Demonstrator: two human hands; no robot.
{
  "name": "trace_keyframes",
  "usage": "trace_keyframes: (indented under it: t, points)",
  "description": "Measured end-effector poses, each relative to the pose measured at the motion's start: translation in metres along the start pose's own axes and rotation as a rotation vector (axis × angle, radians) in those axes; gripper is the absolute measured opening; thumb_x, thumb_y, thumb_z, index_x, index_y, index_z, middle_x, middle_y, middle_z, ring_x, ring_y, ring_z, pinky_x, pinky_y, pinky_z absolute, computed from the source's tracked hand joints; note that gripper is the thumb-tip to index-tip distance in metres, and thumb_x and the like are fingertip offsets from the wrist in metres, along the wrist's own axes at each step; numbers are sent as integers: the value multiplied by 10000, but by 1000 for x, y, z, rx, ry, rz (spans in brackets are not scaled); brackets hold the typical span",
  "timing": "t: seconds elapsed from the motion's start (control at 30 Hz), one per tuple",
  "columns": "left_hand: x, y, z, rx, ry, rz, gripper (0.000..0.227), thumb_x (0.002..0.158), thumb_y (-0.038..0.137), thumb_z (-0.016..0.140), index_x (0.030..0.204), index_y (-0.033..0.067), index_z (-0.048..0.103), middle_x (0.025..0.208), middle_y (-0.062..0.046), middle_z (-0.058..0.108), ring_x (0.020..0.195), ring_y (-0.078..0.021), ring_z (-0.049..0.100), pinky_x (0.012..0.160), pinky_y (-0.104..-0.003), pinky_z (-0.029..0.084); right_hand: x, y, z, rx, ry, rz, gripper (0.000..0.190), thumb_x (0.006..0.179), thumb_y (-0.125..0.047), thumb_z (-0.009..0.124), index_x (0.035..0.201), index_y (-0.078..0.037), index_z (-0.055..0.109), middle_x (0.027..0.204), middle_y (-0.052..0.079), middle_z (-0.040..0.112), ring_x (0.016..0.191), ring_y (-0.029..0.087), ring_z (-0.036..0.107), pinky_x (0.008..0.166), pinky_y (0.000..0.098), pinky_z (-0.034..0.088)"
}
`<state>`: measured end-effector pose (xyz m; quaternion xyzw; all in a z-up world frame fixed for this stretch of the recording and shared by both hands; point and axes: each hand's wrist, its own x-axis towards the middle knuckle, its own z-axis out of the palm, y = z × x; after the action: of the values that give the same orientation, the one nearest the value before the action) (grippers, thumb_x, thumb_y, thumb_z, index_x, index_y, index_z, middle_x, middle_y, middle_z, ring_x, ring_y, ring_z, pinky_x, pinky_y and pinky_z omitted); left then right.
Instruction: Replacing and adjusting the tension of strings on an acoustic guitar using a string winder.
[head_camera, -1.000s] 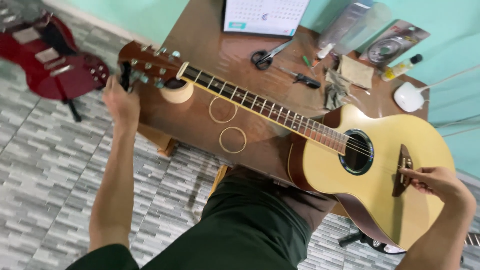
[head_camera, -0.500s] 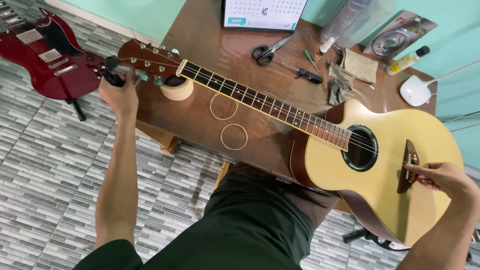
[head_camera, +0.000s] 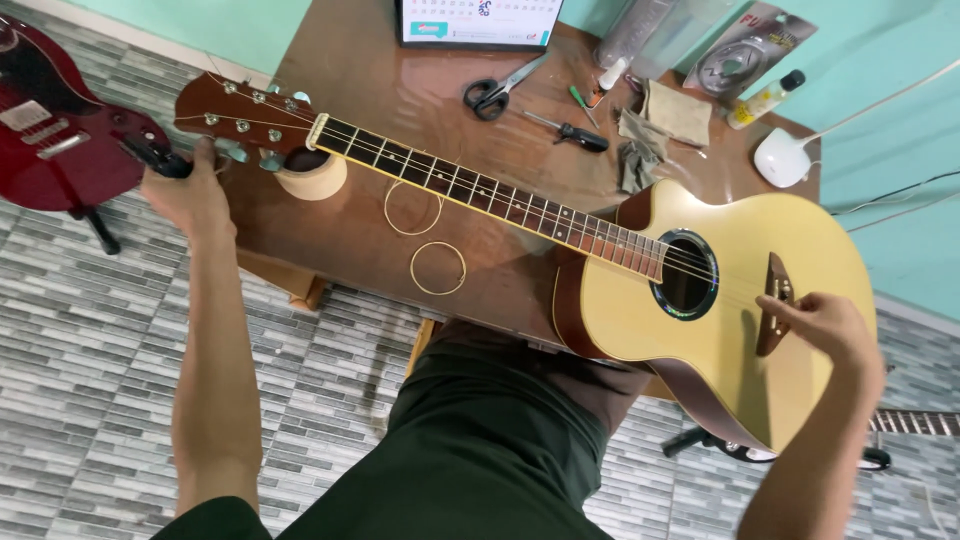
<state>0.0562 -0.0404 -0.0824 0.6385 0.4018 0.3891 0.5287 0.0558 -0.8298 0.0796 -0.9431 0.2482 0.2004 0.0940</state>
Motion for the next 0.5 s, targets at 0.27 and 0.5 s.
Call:
trace_keyframes:
  t: [0.27,0.5]
  points:
    - [-58,65,0,149,-292,1100,251,1042,-28,771,1278,-61,692,1198,-254,719,1040,-416,684,922,-476,547,-126,-112,76,280,566,-554,501,949,-160,703,1383,38,550,1356,282,578,1230,472,516,1053,519,365]
    - [-71,60,18,156,-449,1224,317,980,-60,1017,1233,-73,827,1181,-233,788,1065,-413,729,984,-471,505,-87,-97,146,112,701,-477,801,976,-517,653,1544,-12,398,1606,329,315,1482,482,331,1182,561,304]
